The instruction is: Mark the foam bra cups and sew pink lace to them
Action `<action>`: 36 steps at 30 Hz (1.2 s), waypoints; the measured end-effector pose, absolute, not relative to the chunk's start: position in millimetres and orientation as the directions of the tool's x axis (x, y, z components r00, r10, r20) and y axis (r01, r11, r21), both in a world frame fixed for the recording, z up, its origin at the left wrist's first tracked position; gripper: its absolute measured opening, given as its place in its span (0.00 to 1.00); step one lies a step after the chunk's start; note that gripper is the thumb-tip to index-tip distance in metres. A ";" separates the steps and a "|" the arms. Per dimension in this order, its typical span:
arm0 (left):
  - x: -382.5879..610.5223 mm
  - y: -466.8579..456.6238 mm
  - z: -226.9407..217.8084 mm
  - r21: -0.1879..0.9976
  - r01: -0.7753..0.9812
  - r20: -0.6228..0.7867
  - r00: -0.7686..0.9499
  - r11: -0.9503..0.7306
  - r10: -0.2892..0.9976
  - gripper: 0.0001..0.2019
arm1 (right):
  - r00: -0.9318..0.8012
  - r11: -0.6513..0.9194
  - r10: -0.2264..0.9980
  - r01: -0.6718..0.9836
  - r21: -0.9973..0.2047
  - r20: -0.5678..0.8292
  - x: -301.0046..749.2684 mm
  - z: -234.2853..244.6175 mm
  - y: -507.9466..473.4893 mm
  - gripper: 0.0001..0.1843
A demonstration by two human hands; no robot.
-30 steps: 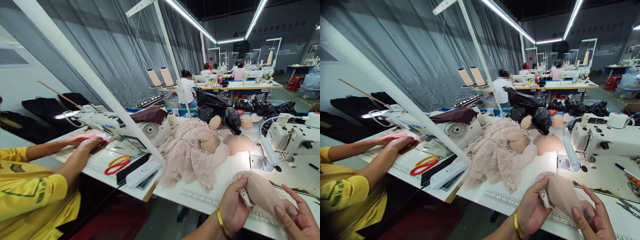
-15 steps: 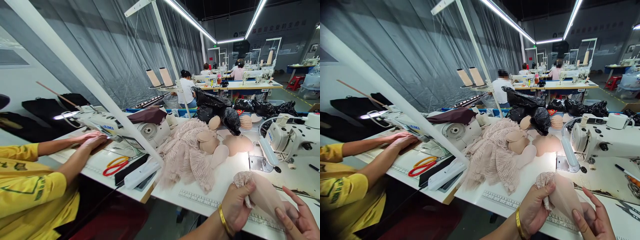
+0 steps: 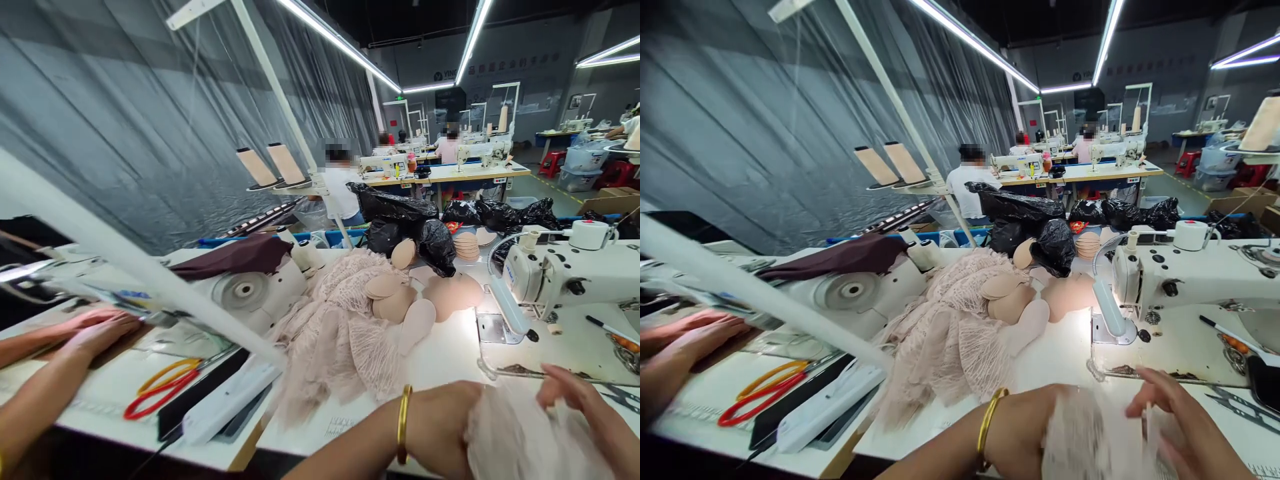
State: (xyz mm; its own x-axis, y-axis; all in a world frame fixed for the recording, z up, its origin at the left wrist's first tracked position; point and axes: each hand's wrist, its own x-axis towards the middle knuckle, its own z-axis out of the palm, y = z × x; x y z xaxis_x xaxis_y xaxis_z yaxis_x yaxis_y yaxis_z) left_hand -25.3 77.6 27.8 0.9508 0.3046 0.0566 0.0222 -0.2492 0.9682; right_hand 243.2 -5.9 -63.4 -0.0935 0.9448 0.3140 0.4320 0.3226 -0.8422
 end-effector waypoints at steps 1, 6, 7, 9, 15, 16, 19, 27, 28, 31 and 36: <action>-24.0 87.4 27.1 0.861 0.050 0.057 0.979 -0.505 0.194 0.01 | -0.295 0.476 0.880 0.529 -0.703 0.373 251.0 -57.0 9.9 0.17; 6.7 135.8 8.3 0.374 0.066 -0.037 0.998 -0.925 0.057 0.05 | -0.543 0.650 0.758 0.670 -0.359 0.360 266.9 -36.5 77.1 0.17; 11.3 142.9 4.7 0.377 0.068 -0.056 0.997 -0.924 0.051 0.04 | -0.556 0.657 0.751 0.679 -0.326 0.356 267.3 -37.3 82.3 0.19; 15.0 152.3 -0.6 0.402 0.074 -0.054 0.997 -0.913 0.056 0.03 | -0.555 0.654 0.754 0.685 -0.321 0.352 268.8 -42.4 84.3 0.24; 7.1 155.3 -6.5 0.421 0.074 0.018 0.996 -0.904 0.090 0.03 | -0.536 0.603 0.792 0.759 -0.245 0.292 276.5 -54.5 75.1 0.29; 6.6 155.3 -6.5 0.421 0.074 0.023 0.996 -0.904 0.092 0.04 | -0.523 0.591 0.800 0.771 -0.238 0.293 276.6 -54.7 75.7 0.28; 7.5 156.7 -4.7 0.407 0.087 0.017 0.995 -0.909 0.102 0.04 | -0.498 0.572 0.806 0.794 -0.206 0.320 274.8 -54.9 78.8 0.27; 10.4 160.4 3.3 0.370 0.121 -0.046 0.993 -0.921 0.112 0.06 | -0.485 0.563 0.794 0.814 -0.144 0.366 273.1 -58.1 79.7 0.22; 10.2 160.9 3.7 0.368 0.118 -0.042 0.993 -0.922 0.110 0.06 | -0.483 0.563 0.792 0.814 -0.141 0.373 273.7 -58.0 79.9 0.22; 9.2 162.7 4.7 0.364 0.101 -0.035 0.995 -0.926 0.095 0.05 | -0.491 0.571 0.783 0.811 -0.129 0.383 275.4 -56.0 80.6 0.23; 8.4 164.5 5.5 0.340 0.082 -0.025 0.997 -0.937 0.078 0.05 | -0.519 0.595 0.764 0.797 -0.106 0.383 277.4 -52.2 81.3 0.24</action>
State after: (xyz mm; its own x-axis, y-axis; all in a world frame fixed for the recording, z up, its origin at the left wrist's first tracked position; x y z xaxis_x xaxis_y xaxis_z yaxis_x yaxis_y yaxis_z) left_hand 8.4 164.5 5.5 0.9966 0.0784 -0.0254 0.0824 -0.9368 0.3399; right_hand 277.4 81.3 -52.2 -0.5193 0.7638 0.3833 0.7969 0.5948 -0.1055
